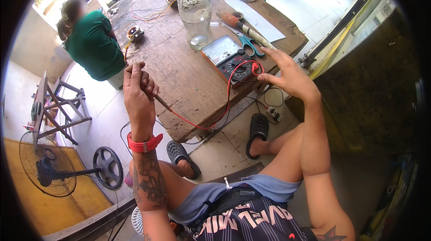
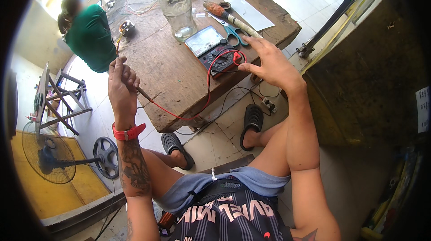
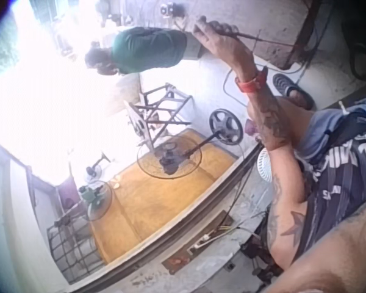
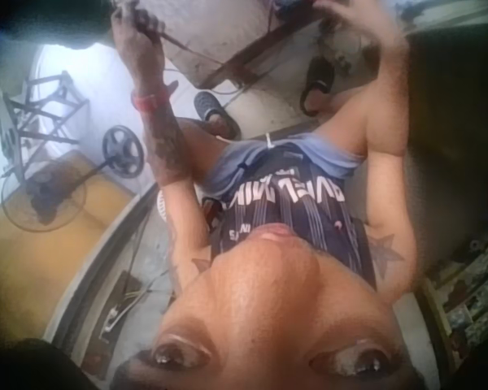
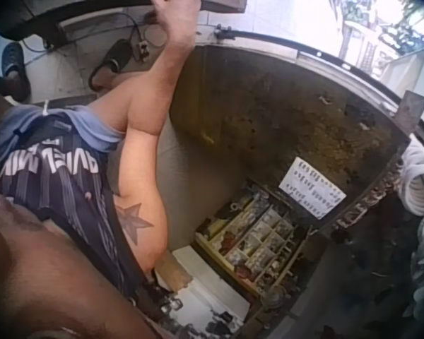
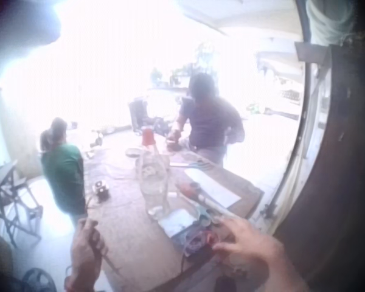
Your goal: The person solders red and black wires using a soldering iron and solder, then applies a red heat-shrink connector to the joint. They later use a hammer to tap a small motor assembly on the workbench.
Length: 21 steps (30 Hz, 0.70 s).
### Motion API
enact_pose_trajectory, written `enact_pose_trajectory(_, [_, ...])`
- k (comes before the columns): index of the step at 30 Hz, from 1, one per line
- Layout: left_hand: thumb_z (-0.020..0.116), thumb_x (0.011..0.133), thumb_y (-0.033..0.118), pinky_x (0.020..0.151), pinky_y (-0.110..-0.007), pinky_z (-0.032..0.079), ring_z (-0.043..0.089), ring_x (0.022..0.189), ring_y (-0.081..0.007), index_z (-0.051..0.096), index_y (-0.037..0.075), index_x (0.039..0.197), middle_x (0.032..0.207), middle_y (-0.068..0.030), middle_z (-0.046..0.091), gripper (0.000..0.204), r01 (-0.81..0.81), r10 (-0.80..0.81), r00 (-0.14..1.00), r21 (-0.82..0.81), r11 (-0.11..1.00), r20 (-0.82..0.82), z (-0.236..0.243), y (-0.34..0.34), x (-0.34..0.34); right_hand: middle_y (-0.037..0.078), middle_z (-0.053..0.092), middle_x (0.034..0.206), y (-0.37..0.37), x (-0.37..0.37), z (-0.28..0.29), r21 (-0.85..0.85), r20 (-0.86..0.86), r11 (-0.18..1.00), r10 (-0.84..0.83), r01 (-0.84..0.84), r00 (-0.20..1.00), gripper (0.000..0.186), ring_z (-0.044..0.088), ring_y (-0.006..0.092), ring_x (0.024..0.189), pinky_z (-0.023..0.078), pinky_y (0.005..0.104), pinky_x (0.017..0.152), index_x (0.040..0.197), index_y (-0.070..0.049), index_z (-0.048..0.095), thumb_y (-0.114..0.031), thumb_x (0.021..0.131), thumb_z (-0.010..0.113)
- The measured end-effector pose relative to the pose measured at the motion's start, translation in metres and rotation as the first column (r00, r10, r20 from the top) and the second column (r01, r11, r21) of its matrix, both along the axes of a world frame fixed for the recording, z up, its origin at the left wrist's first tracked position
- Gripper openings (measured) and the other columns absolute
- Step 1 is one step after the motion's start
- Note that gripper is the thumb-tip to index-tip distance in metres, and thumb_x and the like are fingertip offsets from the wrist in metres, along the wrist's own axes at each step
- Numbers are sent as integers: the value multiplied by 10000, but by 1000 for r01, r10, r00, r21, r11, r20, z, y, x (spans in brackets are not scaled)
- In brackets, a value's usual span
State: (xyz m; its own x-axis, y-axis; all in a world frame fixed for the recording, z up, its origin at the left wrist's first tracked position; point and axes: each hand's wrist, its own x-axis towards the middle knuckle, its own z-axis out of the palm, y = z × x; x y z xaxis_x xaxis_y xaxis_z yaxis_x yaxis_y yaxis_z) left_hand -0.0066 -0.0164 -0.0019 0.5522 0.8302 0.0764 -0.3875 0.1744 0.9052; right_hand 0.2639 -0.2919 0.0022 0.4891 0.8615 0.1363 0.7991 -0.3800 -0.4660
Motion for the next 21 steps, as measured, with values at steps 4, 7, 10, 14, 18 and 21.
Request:
enact_pose_trajectory(4, [519,1147,290,588,-232,376,382,647,-46,536,62,1222,783,53,380,240,-12,12,1000,-5,1000,5,1,1,0,201,613,1470,-6,8,7,107,-21,992,-72,74,997,721,600,343,1343,475,424,1118,1501,-72,575,-389,906,832])
enact_pose_trajectory(7, [514,1148,283,566,-223,355,369,635,-45,539,57,1224,776,52,374,240,-41,41,999,-5,999,-2,2,2,-1,148,707,1356,-5,15,12,215,-47,966,-134,141,990,619,687,265,1205,530,383,1025,1450,-52,621,-322,930,823])
enact_pose_trajectory(10, [511,1147,273,532,-216,324,345,616,-42,545,44,1228,765,50,365,245,-25,25,1000,4,1000,0,1,3,0,112,753,1217,-10,16,30,360,-176,900,-192,245,965,494,711,200,1124,561,366,961,1401,-55,666,-264,972,792])
enact_pose_trajectory(14, [505,1145,256,496,-217,290,318,597,-35,551,17,1253,752,49,355,267,-6,6,1000,-31,999,1,-2,5,5,59,751,1121,-64,2,66,797,-369,569,190,205,910,262,679,114,1053,519,265,967,1263,1,721,-142,1044,701])
enact_pose_trajectory(18, [508,1140,241,509,-217,303,337,611,-36,560,12,1273,772,52,353,270,27,-25,999,-62,998,45,-4,8,-1,27,728,1062,-154,-5,27,457,-353,862,-52,220,934,234,652,103,997,527,274,928,1245,-17,727,-149,1056,688])
enact_pose_trajectory(21, [513,1134,232,537,-219,323,355,634,-40,555,11,1295,791,50,349,276,71,-67,995,-66,995,69,-7,9,-8,4,721,1019,-211,19,-93,163,-558,910,-235,382,796,211,635,82,953,522,259,852,1213,-18,734,-146,1051,691])
